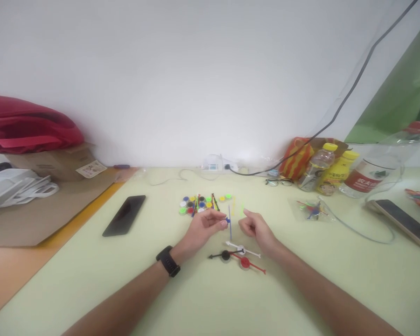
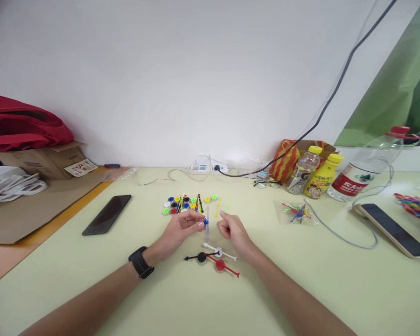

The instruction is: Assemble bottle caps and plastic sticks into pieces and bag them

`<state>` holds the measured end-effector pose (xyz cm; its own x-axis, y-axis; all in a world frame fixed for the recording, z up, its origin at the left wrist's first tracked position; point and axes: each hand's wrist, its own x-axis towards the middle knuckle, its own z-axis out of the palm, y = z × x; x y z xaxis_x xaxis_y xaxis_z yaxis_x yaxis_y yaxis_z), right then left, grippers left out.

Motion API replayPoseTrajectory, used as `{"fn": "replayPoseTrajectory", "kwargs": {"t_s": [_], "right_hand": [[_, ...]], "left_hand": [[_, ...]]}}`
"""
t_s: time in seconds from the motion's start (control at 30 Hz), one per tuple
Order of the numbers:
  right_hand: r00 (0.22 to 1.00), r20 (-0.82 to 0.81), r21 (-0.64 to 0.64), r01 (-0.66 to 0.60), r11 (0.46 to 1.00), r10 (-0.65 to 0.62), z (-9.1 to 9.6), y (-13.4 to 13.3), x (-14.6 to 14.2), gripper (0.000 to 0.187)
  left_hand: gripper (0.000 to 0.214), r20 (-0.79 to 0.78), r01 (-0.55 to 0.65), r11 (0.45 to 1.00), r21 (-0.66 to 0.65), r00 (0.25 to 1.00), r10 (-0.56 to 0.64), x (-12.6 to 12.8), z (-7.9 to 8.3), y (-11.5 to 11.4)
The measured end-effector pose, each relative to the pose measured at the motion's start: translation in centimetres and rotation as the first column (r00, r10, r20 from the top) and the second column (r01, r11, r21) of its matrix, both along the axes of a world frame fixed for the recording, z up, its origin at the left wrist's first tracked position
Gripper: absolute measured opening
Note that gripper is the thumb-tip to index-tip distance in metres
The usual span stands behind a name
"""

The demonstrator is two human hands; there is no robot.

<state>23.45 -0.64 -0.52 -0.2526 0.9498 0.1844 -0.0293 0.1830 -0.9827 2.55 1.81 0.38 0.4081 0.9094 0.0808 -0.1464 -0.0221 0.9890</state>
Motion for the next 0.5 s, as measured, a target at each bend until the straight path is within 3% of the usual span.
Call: {"fn": "replayPoseTrajectory", "kwargs": {"t_s": [0.1, 0.33, 0.5], "right_hand": [[1.0, -0.022, 0.028, 0.022, 0.999, -0.022, 0.5, -0.2, -0.1, 0.069], [0.999, -0.025, 0.021, 0.049, 0.999, -0.048, 1.5, -0.6, -0.7, 0.043], [0.998, -0.043, 0.022, 0.048, 0.999, -0.047, 1.4, -0.7, -0.9, 0.035]], "left_hand": [[0.032, 0.001, 0.015, 1.0, -0.002, 1.0, -0.015, -0.1, -0.2, 0.1], [0.034, 0.005, 0.013, 1.0, 0.0, 1.0, -0.013, -0.1, -0.1, 0.1], [0.035, 0.002, 0.02, 1.0, 0.008, 1.0, -0.02, 0.0, 0.3, 0.0]]}}
